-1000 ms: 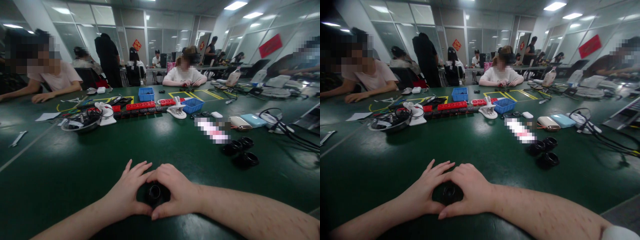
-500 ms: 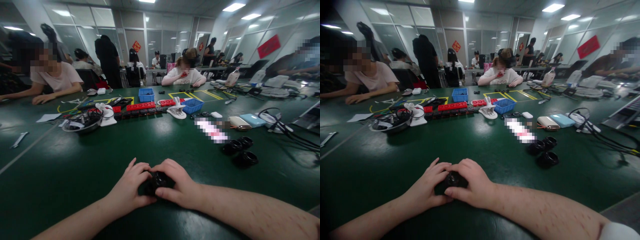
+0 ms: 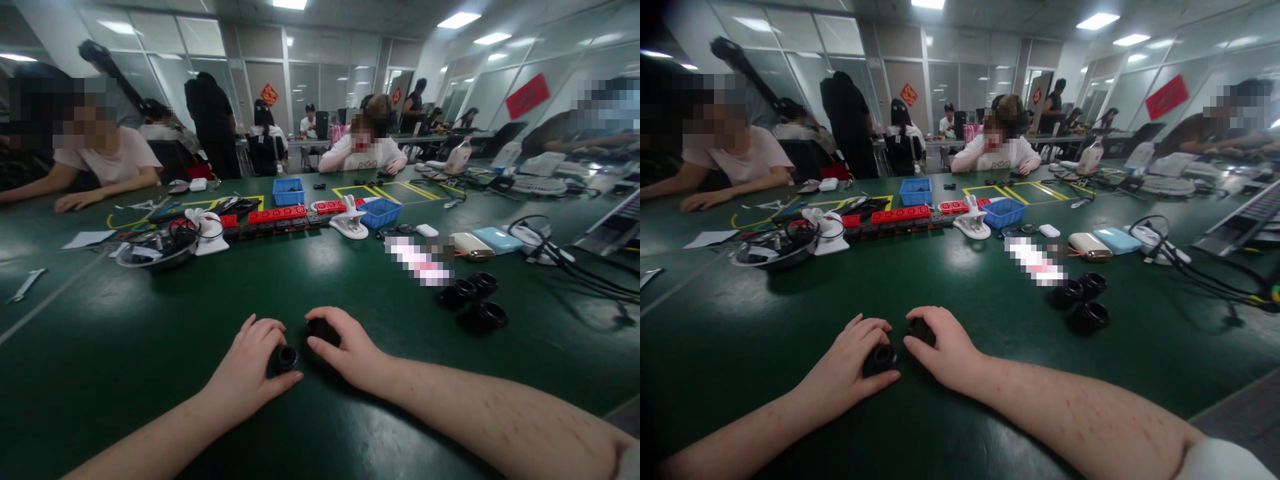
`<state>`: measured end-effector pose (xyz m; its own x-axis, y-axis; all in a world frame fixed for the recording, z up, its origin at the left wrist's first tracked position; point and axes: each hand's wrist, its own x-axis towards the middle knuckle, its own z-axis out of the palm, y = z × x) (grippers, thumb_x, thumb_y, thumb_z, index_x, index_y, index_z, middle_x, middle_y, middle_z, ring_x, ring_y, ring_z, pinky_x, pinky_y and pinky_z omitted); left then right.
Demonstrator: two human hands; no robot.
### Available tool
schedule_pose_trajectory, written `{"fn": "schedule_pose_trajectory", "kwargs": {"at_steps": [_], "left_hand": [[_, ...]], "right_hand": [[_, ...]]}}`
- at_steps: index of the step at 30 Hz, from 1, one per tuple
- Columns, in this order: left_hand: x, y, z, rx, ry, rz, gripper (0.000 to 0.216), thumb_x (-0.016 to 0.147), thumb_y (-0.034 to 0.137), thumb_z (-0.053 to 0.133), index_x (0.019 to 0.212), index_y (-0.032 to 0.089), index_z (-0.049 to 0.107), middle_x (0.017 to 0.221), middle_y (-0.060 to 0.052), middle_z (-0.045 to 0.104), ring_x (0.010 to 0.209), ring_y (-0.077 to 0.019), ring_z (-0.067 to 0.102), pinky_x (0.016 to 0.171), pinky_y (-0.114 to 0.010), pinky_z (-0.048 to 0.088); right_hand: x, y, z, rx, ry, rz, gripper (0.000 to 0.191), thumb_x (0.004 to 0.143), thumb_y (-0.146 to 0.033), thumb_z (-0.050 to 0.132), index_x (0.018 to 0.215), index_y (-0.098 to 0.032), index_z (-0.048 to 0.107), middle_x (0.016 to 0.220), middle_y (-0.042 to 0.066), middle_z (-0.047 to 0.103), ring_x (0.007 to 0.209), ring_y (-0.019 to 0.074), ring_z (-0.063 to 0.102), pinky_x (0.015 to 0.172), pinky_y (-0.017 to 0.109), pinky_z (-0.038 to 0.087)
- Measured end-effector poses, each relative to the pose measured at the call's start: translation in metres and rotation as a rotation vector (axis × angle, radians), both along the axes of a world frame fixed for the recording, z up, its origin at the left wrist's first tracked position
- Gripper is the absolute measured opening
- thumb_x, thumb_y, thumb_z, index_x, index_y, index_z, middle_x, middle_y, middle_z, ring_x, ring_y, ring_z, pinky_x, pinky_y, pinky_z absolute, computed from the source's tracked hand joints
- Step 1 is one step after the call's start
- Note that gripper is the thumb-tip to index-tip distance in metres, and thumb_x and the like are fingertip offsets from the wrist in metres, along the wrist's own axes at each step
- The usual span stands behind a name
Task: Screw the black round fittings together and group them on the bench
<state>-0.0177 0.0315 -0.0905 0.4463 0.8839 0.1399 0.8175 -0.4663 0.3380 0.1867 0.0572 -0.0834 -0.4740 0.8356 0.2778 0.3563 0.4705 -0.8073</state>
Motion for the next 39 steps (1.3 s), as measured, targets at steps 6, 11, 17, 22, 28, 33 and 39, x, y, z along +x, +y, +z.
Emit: {"fn": "schedule_pose_trajectory", "kwargs": {"at_steps": [6,11,17,22,28,33,39], "left_hand": [[0.000,-0.001,0.001,0.010,0.012,0.004,0.031,0.068,0.046,0.067,0.081,0.021,0.053,0.102,-0.006,0.054,0.102,-0.0276,0.050,0.100,-0.059,0.023],[0.002,-0.001,0.001,0.009,-0.026,0.002,0.031,0.069,0.042,0.067,0.087,0.022,0.052,0.100,-0.005,0.054,0.100,-0.0276,0.050,0.097,-0.056,0.030],[0.002,-0.002,0.000,-0.023,-0.061,0.013,0.029,0.071,0.038,0.066,0.090,0.022,0.052,0.103,-0.005,0.051,0.100,-0.0279,0.048,0.086,-0.046,0.042],[0.000,-0.002,-0.001,-0.033,-0.086,0.008,0.032,0.069,0.040,0.067,0.091,0.022,0.052,0.106,-0.006,0.050,0.100,-0.0280,0.047,0.086,-0.044,0.041],[0.001,-0.002,0.000,-0.092,-0.134,0.036,0.031,0.066,0.034,0.070,0.087,0.022,0.051,0.105,-0.006,0.050,0.102,-0.0281,0.047,0.085,-0.043,0.042],[0.002,-0.002,0.001,-0.121,-0.146,0.054,0.030,0.067,0.032,0.069,0.088,0.022,0.050,0.106,-0.005,0.049,0.105,-0.0283,0.044,0.088,-0.045,0.039],[0.003,-0.002,0.000,-0.103,-0.170,0.036,0.042,0.061,0.036,0.074,0.093,0.022,0.049,0.108,-0.006,0.048,0.107,-0.0294,0.043,0.090,-0.045,0.037]], "right_hand": [[-0.002,0.003,-0.001,0.036,-0.036,-0.004,0.014,0.069,-0.017,0.062,0.075,-0.018,0.049,0.083,0.001,0.057,0.078,0.0147,0.052,0.073,0.029,0.042],[-0.001,0.004,-0.002,0.098,-0.048,0.024,0.013,0.068,-0.014,0.061,0.067,-0.018,0.048,0.083,0.002,0.059,0.082,0.0151,0.052,0.076,0.030,0.040],[0.001,-0.004,0.005,0.277,-0.238,0.040,0.003,0.073,-0.021,0.058,0.071,-0.018,0.059,0.089,0.002,0.061,0.087,0.0162,0.051,0.083,0.034,0.036],[0.001,-0.005,0.008,0.320,-0.344,-0.037,0.006,0.073,-0.024,0.058,0.076,-0.020,0.061,0.089,-0.001,0.063,0.091,0.0158,0.050,0.099,0.041,0.021],[-0.002,-0.004,0.006,0.239,-0.427,-0.027,0.027,0.067,-0.021,0.057,0.094,-0.018,0.056,0.087,0.001,0.061,0.088,0.0165,0.051,0.099,0.040,0.024],[-0.003,-0.005,0.004,0.242,-0.447,0.022,0.033,0.067,-0.019,0.055,0.100,-0.017,0.057,0.091,0.004,0.060,0.091,0.0187,0.049,0.092,0.037,0.031],[-0.003,-0.006,0.004,0.218,-0.439,0.018,0.029,0.069,-0.025,0.060,0.097,-0.018,0.057,0.092,0.004,0.058,0.090,0.0187,0.049,0.086,0.035,0.036]]}}
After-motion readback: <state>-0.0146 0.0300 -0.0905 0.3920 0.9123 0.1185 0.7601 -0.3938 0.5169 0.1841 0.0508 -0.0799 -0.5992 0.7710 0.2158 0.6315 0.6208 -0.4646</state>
